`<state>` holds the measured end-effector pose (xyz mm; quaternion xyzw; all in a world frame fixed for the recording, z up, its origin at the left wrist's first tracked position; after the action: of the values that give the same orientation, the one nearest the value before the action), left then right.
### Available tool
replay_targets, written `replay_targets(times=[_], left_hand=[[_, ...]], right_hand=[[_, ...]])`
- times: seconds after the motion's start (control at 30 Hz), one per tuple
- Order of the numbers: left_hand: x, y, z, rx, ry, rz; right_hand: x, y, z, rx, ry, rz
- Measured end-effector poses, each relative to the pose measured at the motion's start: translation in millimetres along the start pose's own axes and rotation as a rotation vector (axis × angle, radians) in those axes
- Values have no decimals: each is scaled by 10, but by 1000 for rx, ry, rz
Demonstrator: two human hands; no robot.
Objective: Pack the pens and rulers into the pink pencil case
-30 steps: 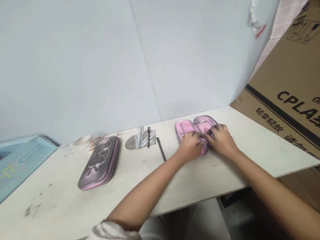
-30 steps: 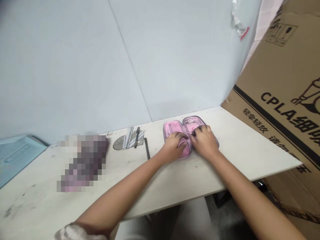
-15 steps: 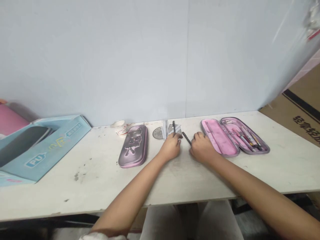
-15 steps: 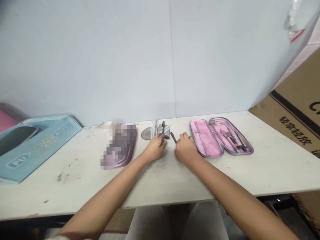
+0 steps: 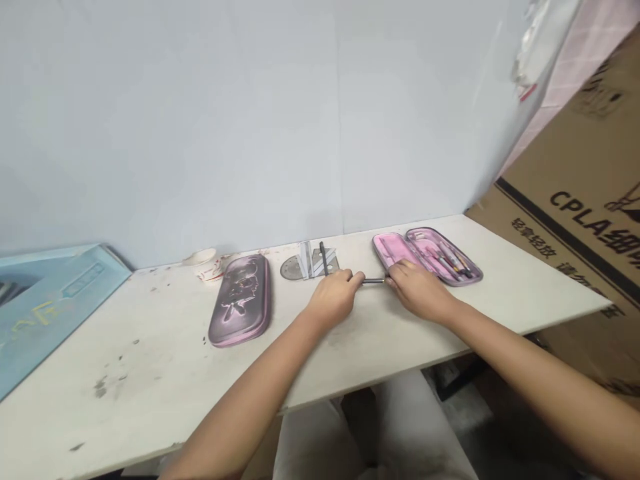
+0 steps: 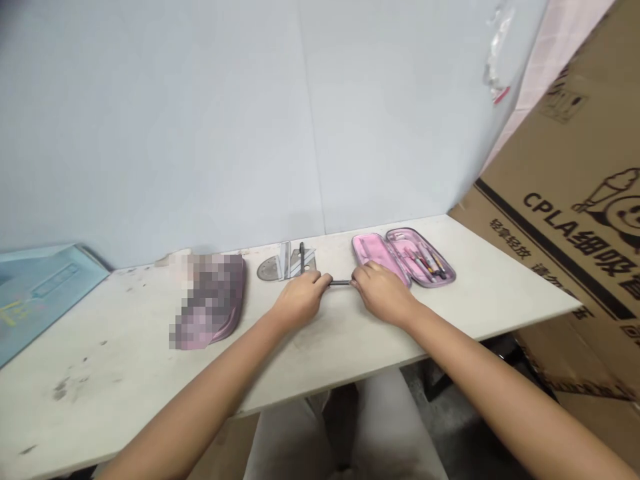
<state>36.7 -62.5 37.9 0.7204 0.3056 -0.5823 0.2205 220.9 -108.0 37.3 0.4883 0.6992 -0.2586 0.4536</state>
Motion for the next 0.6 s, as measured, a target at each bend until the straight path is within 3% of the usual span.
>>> replay_targets(times=[0.17, 0.37, 0.6], left_hand=[[-80, 159, 60, 9, -42, -48], [-173, 250, 147, -10, -13, -73], [-169, 198, 121, -95, 0, -32]], right_hand=[[-83, 72, 130, -10, 15, 11], [-195, 16, 181, -70, 108, 49], [-69, 28, 96, -103, 192, 60]])
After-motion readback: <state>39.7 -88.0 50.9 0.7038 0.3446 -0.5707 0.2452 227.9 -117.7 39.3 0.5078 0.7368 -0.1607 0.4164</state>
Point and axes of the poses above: each hand's wrist, its own z-axis away from the middle knuckle, its own x-axis out of the palm, y = z × x, the point moved 1 cm from there along -z, towards the middle knuckle, and after that the axes turned 1 degree about z, right-handed, at the moved point
